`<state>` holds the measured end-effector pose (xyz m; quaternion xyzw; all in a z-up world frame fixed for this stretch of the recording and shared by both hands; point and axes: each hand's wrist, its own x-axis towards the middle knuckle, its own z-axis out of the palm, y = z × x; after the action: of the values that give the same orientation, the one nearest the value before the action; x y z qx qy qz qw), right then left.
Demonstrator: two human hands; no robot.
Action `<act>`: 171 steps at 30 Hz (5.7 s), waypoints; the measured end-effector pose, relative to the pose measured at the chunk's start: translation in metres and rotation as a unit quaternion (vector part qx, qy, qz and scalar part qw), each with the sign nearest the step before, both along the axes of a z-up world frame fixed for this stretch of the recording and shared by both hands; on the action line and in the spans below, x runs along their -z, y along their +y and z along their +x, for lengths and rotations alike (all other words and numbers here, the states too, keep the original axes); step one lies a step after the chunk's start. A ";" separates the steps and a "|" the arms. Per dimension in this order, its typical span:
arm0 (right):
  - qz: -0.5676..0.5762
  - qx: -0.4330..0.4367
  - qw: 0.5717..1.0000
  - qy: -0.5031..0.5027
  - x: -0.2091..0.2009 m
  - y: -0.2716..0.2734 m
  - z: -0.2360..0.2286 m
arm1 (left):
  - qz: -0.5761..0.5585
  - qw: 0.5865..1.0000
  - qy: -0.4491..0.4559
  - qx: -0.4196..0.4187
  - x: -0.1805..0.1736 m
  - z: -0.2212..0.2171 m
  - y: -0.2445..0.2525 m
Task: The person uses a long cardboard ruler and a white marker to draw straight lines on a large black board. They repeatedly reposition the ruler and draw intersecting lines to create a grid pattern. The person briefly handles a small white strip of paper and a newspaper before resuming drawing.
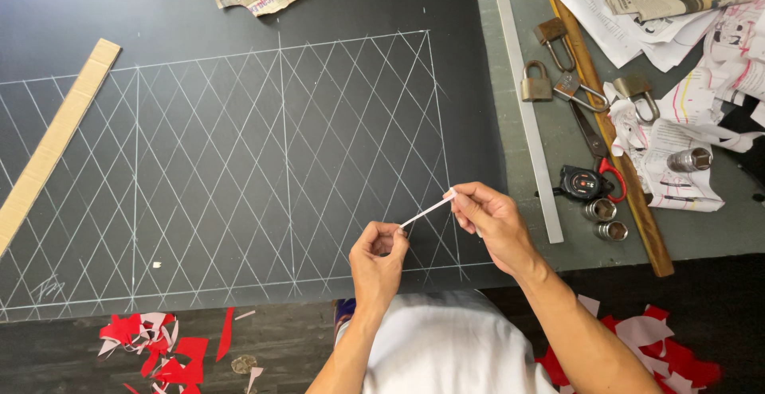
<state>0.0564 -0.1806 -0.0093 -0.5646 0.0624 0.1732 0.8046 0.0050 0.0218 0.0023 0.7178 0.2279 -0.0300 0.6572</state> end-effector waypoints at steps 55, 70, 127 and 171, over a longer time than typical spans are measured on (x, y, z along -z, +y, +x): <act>0.114 -0.062 0.990 -0.055 -0.004 0.016 0.070 | 0.047 0.993 0.013 -0.105 -0.003 0.020 0.061; 0.092 -0.078 0.990 -0.070 -0.012 0.026 0.081 | 0.040 0.988 -0.009 -0.147 0.005 0.014 0.083; -0.766 -0.013 0.630 -0.128 0.120 -0.238 0.113 | -0.160 0.970 0.043 0.180 -0.025 0.026 0.004; -0.302 -0.340 0.890 -0.023 -0.053 0.022 0.047 | -0.284 0.940 0.047 0.183 -0.039 0.017 0.043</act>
<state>0.1032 -0.1584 0.0437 -0.7710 -0.1027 0.3953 0.4886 0.0216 0.0648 0.0411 0.5279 0.1054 -0.2467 0.8058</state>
